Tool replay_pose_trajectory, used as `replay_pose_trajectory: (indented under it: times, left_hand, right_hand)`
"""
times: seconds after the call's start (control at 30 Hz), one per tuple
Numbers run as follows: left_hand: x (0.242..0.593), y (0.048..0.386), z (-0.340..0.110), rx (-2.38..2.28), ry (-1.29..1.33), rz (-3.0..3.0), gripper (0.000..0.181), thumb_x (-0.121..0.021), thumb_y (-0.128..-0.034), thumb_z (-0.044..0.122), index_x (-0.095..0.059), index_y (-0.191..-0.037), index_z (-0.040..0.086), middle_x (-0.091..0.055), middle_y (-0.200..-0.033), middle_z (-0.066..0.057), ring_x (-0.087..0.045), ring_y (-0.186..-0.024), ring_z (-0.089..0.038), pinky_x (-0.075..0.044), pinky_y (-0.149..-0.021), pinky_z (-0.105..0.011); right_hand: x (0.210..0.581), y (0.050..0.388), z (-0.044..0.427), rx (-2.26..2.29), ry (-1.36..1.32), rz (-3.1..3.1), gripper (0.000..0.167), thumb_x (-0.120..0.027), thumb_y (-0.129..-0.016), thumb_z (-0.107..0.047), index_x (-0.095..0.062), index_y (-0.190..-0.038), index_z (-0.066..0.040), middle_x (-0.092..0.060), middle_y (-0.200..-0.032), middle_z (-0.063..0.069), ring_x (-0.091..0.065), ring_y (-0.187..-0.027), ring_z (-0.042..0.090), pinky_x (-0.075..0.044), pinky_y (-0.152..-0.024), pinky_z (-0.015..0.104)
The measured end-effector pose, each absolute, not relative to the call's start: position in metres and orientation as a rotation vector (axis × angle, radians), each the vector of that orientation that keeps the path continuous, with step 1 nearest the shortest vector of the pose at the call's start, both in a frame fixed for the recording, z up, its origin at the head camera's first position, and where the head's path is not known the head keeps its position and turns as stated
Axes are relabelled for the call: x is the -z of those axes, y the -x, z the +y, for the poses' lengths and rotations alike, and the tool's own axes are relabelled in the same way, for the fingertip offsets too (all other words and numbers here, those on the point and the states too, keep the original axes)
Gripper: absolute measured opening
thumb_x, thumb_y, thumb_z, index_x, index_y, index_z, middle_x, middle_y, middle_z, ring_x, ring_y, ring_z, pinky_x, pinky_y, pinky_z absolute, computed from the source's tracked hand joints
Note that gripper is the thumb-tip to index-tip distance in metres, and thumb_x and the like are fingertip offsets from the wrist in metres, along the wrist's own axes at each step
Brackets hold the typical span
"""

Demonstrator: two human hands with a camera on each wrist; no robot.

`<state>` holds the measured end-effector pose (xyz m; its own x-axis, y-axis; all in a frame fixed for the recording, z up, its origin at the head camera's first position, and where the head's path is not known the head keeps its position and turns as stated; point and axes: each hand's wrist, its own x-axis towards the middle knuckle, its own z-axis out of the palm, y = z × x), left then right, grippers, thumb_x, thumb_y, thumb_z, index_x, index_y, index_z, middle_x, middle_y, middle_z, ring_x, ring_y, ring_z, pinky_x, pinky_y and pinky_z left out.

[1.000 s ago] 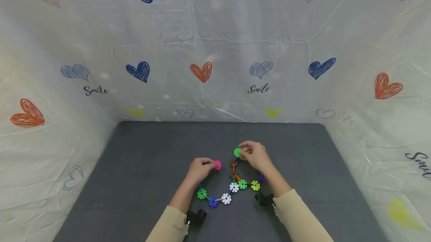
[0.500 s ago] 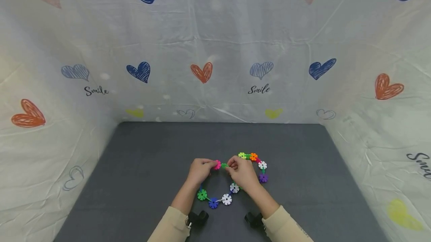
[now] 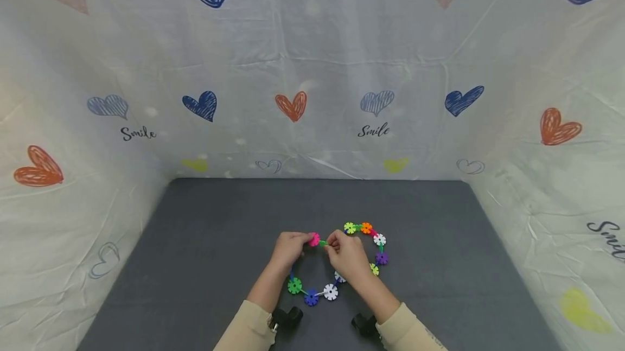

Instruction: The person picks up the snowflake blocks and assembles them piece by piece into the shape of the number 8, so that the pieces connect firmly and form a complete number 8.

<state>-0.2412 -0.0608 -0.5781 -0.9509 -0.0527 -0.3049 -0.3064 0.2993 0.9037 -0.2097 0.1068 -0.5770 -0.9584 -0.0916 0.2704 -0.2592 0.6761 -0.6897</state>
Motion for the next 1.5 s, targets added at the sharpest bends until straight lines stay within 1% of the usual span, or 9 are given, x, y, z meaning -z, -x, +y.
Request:
replay_pose_trajectory:
  times: [0.17, 0.5, 0.73, 0.83, 0.93, 1.03, 1.17, 1.37, 1.5]
  left_hand:
    - [0.575, 0.239, -0.06, -1.707, 0.308, 2.349, 0.036, -0.069, -0.0927, 0.026, -0.072, -0.073, -0.004, -0.044, -0.053, 0.004, -0.045, -0.051, -0.014, -0.037, -0.053, -0.029]
    - [0.574, 0.242, -0.06, -1.791, 0.372, 2.25, 0.025, -0.072, -0.09, 0.024, -0.076, -0.078, 0.002, -0.05, -0.056, 0.001, -0.05, -0.054, -0.016, -0.043, -0.061, -0.034]
    - [0.572, 0.242, -0.06, -1.822, 0.333, 2.158, 0.028, -0.071, -0.0912, 0.027, -0.077, -0.083, 0.001, -0.053, -0.055, 0.0, -0.049, -0.053, -0.015, -0.043, -0.058, -0.031]
    - [0.571, 0.242, -0.063, -1.792, 0.276, 2.099, 0.037, -0.061, -0.0996, 0.032, -0.076, -0.093, -0.002, -0.064, -0.065, -0.005, -0.054, -0.054, -0.015, -0.047, -0.057, -0.03]
    - [0.569, 0.241, -0.067, -1.748, 0.211, 2.057, 0.049, -0.045, -0.1065, 0.037, -0.072, -0.106, -0.003, -0.073, -0.087, -0.011, -0.064, -0.062, -0.016, -0.052, -0.062, -0.032]
    - [0.569, 0.241, -0.072, -1.726, 0.169, 2.04, 0.054, -0.035, -0.1082, 0.039, -0.069, -0.116, -0.003, -0.073, -0.108, -0.015, -0.07, -0.072, -0.019, -0.053, -0.067, -0.034]
    - [0.57, 0.242, -0.076, -1.724, 0.141, 2.027, 0.056, -0.031, -0.1084, 0.039, -0.067, -0.121, -0.001, -0.071, -0.12, -0.018, -0.074, -0.082, -0.024, -0.051, -0.07, -0.035]
    - [0.575, 0.245, -0.077, -1.689, 0.049, 2.101, 0.044, -0.052, -0.1026, 0.035, -0.065, -0.129, 0.002, -0.073, -0.11, -0.016, -0.072, -0.08, -0.023, -0.053, -0.071, -0.034]
    - [0.582, 0.245, -0.075, -1.593, -0.163, 2.287, 0.045, -0.071, -0.0946, 0.025, -0.063, -0.136, 0.009, -0.071, -0.091, -0.014, -0.065, -0.074, -0.022, -0.052, -0.066, -0.034]
  right_hand:
    - [0.578, 0.208, 0.105, -1.031, -0.326, -2.641, 0.014, -0.079, -0.086, -0.005, -0.066, -0.084, -0.01, -0.068, -0.073, -0.001, -0.061, -0.063, 0.006, -0.052, -0.059, 0.022]
    - [0.587, 0.208, 0.101, -0.931, -0.413, -2.487, 0.015, -0.08, -0.084, -0.003, -0.066, -0.086, -0.009, -0.069, -0.072, 0.0, -0.062, -0.06, 0.009, -0.051, -0.056, 0.024]
    - [0.593, 0.212, 0.104, -0.863, -0.503, -2.34, 0.017, -0.082, -0.082, -0.001, -0.066, -0.087, -0.007, -0.069, -0.072, 0.001, -0.062, -0.059, 0.009, -0.052, -0.054, 0.024]
    - [0.594, 0.216, 0.109, -0.932, -0.487, -2.338, 0.016, -0.082, -0.082, -0.002, -0.069, -0.089, -0.007, -0.072, -0.076, 0.002, -0.066, -0.063, 0.01, -0.055, -0.057, 0.026]
    - [0.594, 0.22, 0.116, -1.071, -0.466, -2.385, 0.015, -0.081, -0.083, -0.001, -0.071, -0.094, -0.006, -0.076, -0.083, 0.005, -0.07, -0.068, 0.012, -0.058, -0.061, 0.027]
    - [0.594, 0.222, 0.124, -1.214, -0.45, -2.465, 0.022, -0.08, -0.084, 0.0, -0.073, -0.104, -0.004, -0.077, -0.091, 0.009, -0.072, -0.071, 0.012, -0.058, -0.063, 0.025]
    - [0.59, 0.219, 0.135, -1.281, -0.335, -2.582, 0.03, -0.079, -0.086, -0.003, -0.072, -0.115, -0.004, -0.075, -0.092, 0.009, -0.07, -0.07, 0.013, -0.057, -0.063, 0.025]
    - [0.583, 0.203, 0.14, -0.857, 0.076, -2.901, 0.041, -0.082, -0.085, -0.039, -0.07, -0.108, -0.008, -0.069, -0.096, 0.005, -0.065, -0.087, 0.024, -0.052, -0.079, 0.046]
    - [0.583, 0.197, 0.133, -0.675, 0.125, -3.045, 0.05, -0.083, -0.079, -0.05, -0.07, -0.104, -0.009, -0.067, -0.085, 0.004, -0.063, -0.082, 0.027, -0.045, -0.078, 0.053]
